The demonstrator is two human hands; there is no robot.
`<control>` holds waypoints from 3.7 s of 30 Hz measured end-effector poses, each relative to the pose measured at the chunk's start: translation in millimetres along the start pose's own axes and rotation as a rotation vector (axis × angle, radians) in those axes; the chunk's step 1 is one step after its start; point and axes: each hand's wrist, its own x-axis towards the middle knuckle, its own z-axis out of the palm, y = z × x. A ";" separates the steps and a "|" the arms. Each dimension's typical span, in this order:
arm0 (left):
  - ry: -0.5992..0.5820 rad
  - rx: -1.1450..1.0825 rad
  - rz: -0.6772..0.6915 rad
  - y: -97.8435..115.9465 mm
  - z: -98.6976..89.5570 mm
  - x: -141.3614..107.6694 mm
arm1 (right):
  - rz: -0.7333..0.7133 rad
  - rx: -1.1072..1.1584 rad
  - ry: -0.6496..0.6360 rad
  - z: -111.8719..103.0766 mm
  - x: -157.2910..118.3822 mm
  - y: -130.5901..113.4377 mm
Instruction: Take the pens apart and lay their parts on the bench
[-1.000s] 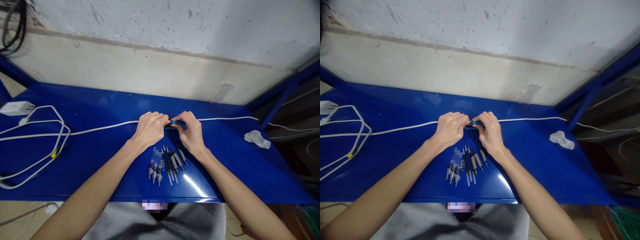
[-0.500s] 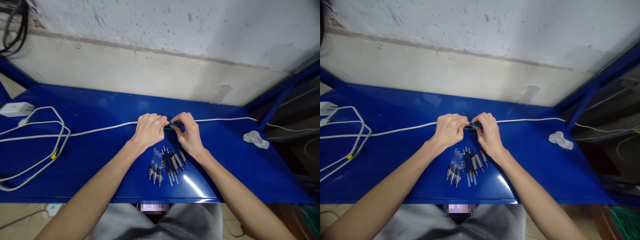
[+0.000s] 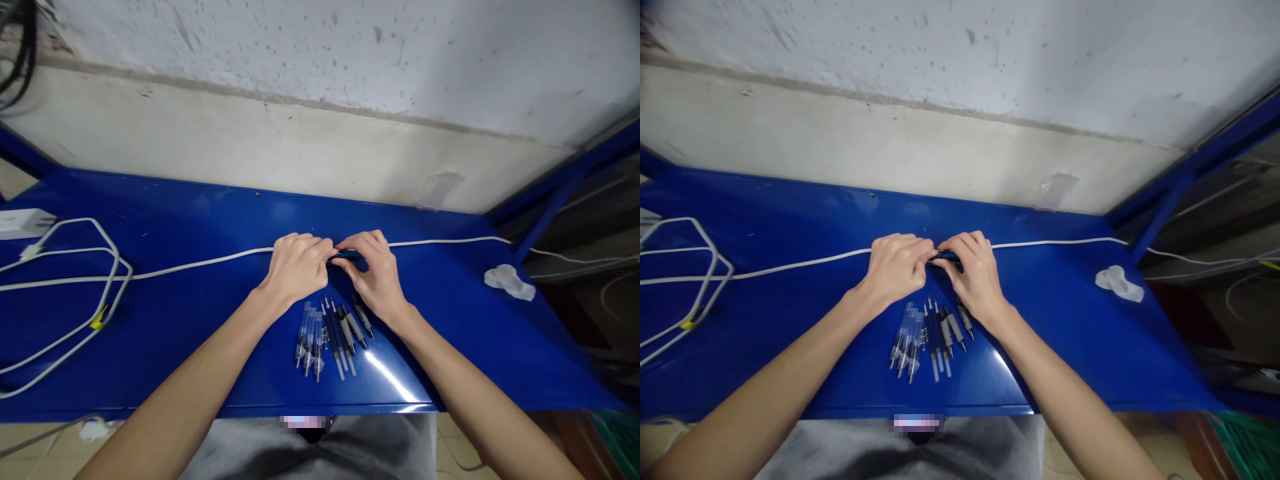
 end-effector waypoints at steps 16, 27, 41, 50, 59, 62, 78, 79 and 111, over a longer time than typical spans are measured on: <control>0.015 0.000 0.021 1.8 0.6 -0.7 | -0.008 -0.021 -0.205 -6.6 2.2 -1.4; -0.014 0.000 -0.056 1.1 -1.8 0.5 | 0.011 -0.044 0.039 -3.3 -0.9 6.3; 0.014 -0.019 -0.038 2.5 2.3 1.5 | -0.001 -0.062 -0.038 -5.8 3.4 9.4; 0.067 0.043 0.086 1.2 1.3 2.9 | 0.001 -0.075 0.009 -7.5 4.2 14.9; 0.146 0.058 -0.012 -12.0 -4.9 3.5 | 0.047 -0.029 0.152 -18.7 9.0 17.3; 0.169 0.058 -0.048 -16.2 -5.6 3.4 | 0.100 0.021 0.187 -19.7 8.9 13.9; 0.253 0.011 -0.030 -11.3 -9.8 0.7 | 0.068 0.304 -0.524 -21.2 4.6 -3.0; 0.247 0.006 -0.030 -11.5 -9.5 0.7 | 0.066 0.329 -0.534 -21.7 5.1 -4.6; 0.260 0.027 -0.112 -11.9 -4.0 0.6 | -0.029 0.349 -0.731 -14.1 -8.3 -23.5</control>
